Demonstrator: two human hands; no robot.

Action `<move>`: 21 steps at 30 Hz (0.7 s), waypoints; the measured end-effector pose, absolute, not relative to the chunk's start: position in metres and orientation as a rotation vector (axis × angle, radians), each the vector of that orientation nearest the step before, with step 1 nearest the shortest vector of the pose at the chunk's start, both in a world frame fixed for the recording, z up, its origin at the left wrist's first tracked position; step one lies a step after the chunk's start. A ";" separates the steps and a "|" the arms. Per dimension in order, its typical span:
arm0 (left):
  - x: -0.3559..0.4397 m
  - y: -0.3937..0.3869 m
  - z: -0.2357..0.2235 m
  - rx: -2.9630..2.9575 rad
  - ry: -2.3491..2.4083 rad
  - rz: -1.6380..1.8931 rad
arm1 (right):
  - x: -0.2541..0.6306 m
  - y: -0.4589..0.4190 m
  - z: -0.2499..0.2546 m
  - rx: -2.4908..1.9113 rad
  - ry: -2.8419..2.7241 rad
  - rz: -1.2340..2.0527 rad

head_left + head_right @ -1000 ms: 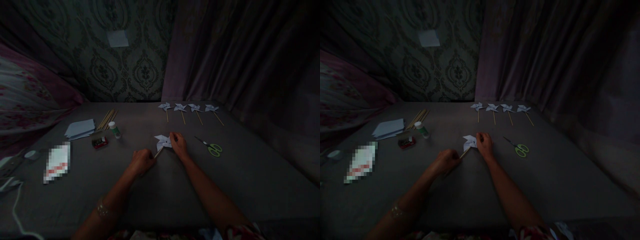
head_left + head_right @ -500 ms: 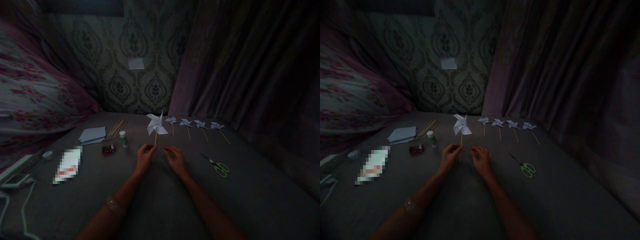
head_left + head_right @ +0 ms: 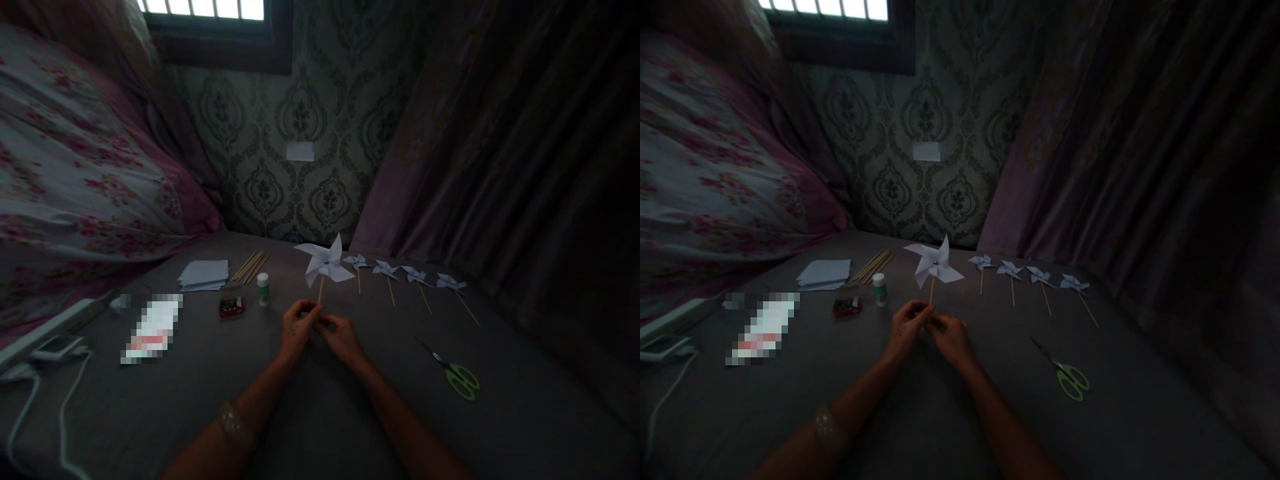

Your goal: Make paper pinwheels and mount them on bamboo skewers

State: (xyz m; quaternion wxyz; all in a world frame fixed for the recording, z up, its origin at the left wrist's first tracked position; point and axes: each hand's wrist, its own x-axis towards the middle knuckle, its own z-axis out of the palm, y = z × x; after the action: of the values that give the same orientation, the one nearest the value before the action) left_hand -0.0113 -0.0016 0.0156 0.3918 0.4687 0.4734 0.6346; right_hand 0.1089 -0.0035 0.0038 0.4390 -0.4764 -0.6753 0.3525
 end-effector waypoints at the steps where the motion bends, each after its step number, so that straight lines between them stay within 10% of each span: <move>1: -0.012 -0.001 0.015 1.193 1.204 1.601 | 0.108 -0.002 0.005 -1.170 -1.685 0.895; 21: -0.026 -0.002 0.005 1.814 1.434 1.901 | 0.185 0.044 0.068 -1.304 -1.546 0.557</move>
State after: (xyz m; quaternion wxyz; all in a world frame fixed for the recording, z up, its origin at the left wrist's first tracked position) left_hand -0.0264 -0.0017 0.0054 0.0739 0.6042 0.4778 0.6334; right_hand 0.1847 0.0445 0.0677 0.4984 -0.5390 -0.6389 0.2302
